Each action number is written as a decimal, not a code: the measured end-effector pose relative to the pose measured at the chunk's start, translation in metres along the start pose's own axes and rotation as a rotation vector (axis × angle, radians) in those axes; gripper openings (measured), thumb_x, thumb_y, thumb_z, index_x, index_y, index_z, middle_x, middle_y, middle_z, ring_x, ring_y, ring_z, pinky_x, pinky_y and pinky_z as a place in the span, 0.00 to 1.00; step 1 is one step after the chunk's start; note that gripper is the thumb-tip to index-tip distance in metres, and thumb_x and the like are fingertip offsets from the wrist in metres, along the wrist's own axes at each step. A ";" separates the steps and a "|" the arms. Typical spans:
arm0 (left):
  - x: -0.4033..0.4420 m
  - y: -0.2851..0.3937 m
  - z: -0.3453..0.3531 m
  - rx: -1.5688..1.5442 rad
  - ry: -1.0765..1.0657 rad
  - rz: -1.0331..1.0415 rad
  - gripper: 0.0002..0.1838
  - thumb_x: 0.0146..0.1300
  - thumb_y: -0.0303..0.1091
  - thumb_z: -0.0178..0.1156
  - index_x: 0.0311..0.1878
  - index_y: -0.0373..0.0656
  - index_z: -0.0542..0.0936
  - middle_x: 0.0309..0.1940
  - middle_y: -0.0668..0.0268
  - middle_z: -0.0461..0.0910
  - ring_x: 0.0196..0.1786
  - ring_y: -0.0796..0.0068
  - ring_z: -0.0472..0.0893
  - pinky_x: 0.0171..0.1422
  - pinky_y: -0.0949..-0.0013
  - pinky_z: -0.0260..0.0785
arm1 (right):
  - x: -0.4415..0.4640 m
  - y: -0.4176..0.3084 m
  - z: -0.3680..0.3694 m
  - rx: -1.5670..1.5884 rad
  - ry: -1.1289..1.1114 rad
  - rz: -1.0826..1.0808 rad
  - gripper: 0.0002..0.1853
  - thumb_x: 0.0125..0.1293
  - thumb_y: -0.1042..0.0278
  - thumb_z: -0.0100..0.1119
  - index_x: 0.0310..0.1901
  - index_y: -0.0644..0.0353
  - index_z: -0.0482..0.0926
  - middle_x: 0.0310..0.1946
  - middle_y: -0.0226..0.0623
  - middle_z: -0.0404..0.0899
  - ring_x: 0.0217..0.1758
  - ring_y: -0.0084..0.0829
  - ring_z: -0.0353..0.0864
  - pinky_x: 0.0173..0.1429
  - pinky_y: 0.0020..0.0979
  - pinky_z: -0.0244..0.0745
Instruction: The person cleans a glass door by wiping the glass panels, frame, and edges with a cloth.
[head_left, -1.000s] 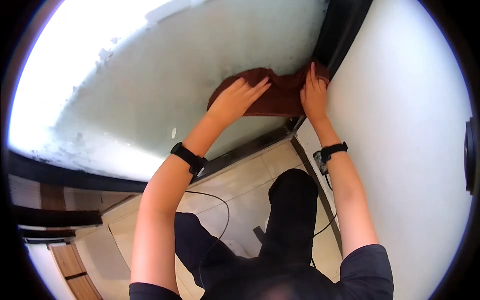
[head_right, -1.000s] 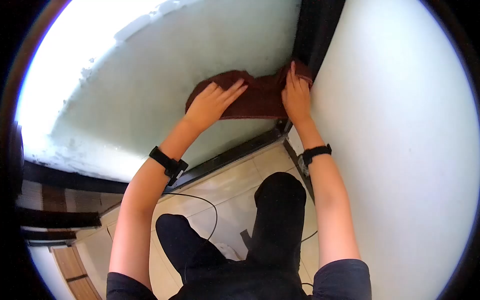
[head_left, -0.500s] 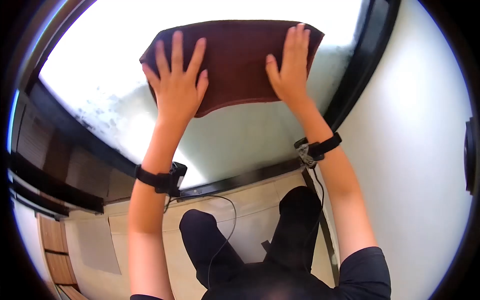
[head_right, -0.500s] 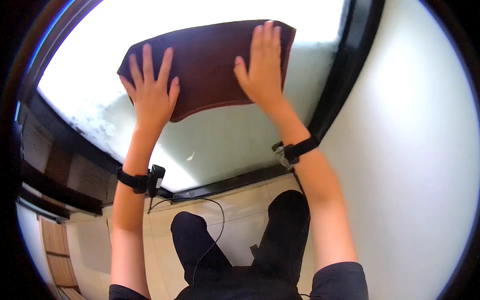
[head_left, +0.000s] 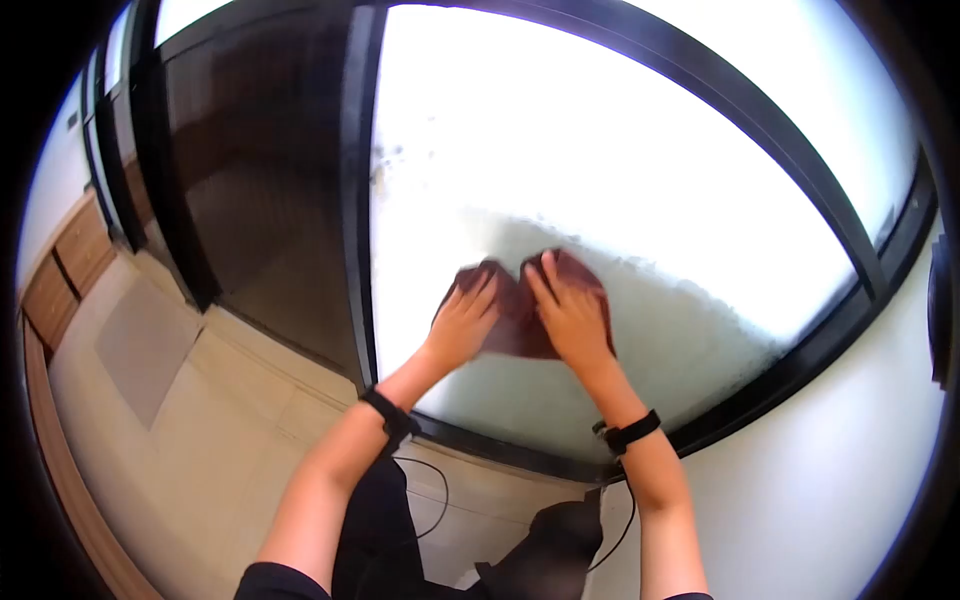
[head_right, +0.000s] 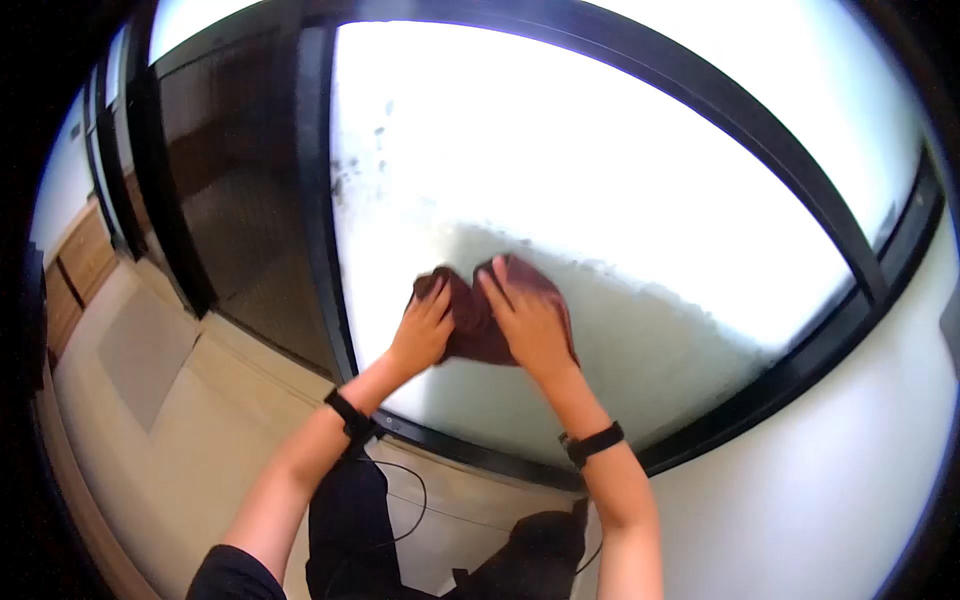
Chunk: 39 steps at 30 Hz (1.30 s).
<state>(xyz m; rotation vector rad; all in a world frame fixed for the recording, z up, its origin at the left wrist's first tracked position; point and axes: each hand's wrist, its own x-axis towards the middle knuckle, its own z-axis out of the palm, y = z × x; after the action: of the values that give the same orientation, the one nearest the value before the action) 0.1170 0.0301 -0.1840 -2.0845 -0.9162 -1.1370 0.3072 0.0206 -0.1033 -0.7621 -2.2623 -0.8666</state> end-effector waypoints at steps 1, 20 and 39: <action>0.021 -0.014 -0.016 0.055 0.073 0.005 0.14 0.54 0.31 0.49 0.43 0.38 0.75 0.60 0.52 0.65 0.64 0.51 0.64 0.63 0.50 0.58 | 0.024 0.003 0.000 -0.008 0.053 -0.006 0.26 0.59 0.74 0.47 0.62 0.59 0.65 0.63 0.43 0.64 0.52 0.39 0.74 0.54 0.36 0.67; -0.037 -0.089 -0.053 -0.076 0.720 -0.704 0.25 0.48 0.34 0.67 0.47 0.34 0.71 0.39 0.48 0.73 0.43 0.45 0.72 0.45 0.57 0.66 | 0.186 -0.113 0.066 0.199 0.260 -0.498 0.21 0.48 0.74 0.56 0.47 0.62 0.77 0.56 0.42 0.70 0.63 0.42 0.66 0.62 0.39 0.66; -0.154 -0.044 0.018 -0.325 0.561 -1.417 0.22 0.48 0.35 0.65 0.46 0.39 0.73 0.40 0.54 0.75 0.45 0.51 0.74 0.48 0.60 0.67 | 0.098 -0.168 0.188 0.730 -0.202 -0.511 0.04 0.45 0.75 0.53 0.26 0.62 0.72 0.29 0.40 0.72 0.38 0.40 0.75 0.44 0.36 0.71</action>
<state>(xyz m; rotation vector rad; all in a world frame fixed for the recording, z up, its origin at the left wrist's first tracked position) 0.0289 0.0251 -0.3187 -0.9079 -2.0306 -2.4713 0.0681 0.0809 -0.2150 0.0709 -2.7285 -0.1056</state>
